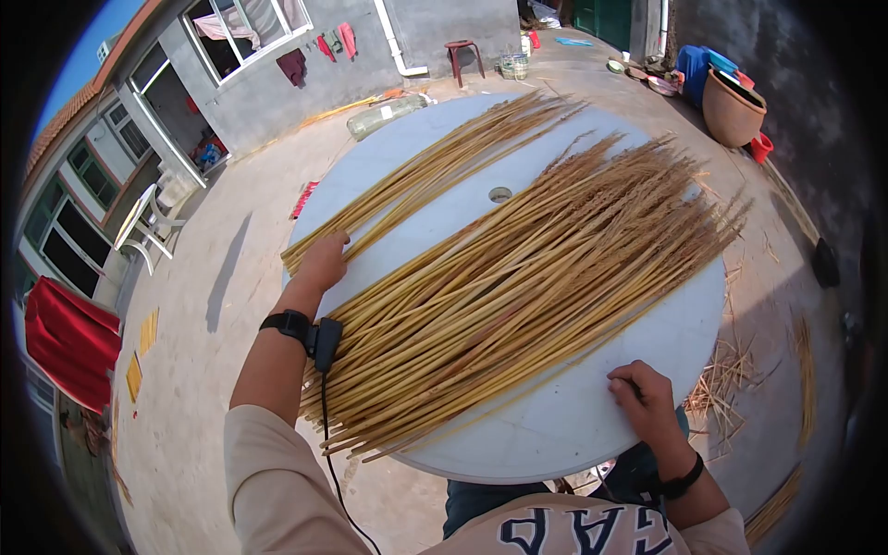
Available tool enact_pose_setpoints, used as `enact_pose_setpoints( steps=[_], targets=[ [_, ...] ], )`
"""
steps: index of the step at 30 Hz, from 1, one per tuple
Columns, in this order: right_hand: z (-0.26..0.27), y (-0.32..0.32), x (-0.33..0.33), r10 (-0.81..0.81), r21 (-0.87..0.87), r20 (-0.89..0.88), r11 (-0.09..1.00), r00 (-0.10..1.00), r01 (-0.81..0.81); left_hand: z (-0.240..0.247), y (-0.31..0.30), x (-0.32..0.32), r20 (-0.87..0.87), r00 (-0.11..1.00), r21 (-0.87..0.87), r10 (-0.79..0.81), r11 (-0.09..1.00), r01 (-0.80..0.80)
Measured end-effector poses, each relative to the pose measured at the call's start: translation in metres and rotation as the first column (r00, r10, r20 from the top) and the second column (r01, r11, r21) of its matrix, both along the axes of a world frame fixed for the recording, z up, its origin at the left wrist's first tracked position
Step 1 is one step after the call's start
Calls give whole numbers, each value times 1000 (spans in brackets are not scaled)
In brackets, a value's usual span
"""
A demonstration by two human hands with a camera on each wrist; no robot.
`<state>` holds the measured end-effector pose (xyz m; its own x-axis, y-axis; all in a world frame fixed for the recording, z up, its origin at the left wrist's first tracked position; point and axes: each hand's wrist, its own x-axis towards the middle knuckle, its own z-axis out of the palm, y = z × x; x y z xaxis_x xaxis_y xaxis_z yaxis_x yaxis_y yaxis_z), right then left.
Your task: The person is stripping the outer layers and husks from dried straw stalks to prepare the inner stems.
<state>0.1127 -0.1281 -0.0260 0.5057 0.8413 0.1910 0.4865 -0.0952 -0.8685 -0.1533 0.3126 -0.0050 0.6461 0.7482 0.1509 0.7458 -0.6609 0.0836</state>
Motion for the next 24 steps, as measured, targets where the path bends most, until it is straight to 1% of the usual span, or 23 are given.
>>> enact_pose_setpoints(
  steps=[1,3,4,6,7,9,10,12,14,16,18,19,21,22,24],
  targets=[
    [-1,0,0,-3,2,-1,1000,1000,3,1,-1,0,-1,1000,2,-3,1000,3],
    [-4,-1,2,10,14,37,1000,999,-11,1,1,-1,69,997,-30,46,999,-44],
    [-4,-2,2,7,14,37,1000,999,-7,1,4,-3,69,997,-29,43,999,-41],
    [-3,-2,2,9,8,45,1000,999,-9,3,6,-4,-105,994,-58,31,998,-37],
    [-3,-2,2,7,8,43,1000,999,-7,4,4,-2,-106,994,-57,29,998,-35],
    [-2,-2,2,17,17,46,1000,999,-17,9,-2,5,-292,953,-59,83,993,-105],
    [-2,-2,3,7,22,46,1000,999,-8,5,-1,5,-293,953,-54,76,994,-96],
    [-3,-2,3,28,38,4,999,1000,-28,-10,3,-1,-322,947,114,-14,992,53],
    [-3,-3,4,23,23,-22,999,1000,-22,-15,6,-2,-338,941,119,-25,990,69],
    [-5,-3,5,16,8,-49,1000,999,-16,-8,-1,3,-355,934,122,-38,989,86],
    [-9,-3,7,40,52,-22,998,999,-39,3,-9,4,-143,987,-35,72,996,-77],
    [-10,-4,7,31,53,-25,998,999,-30,7,-8,3,-146,987,-34,63,997,-69],
    [-10,-4,8,43,47,-28,998,999,-42,19,-5,-4,-80,997,-8,-19,1000,18],
    [-10,-4,8,39,50,-28,998,999,-37,25,-6,-5,-81,996,-5,-23,1000,23],
    [-9,-4,8,45,56,-25,997,999,-44,39,-10,-11,26,998,27,-54,998,53]
  ],
)
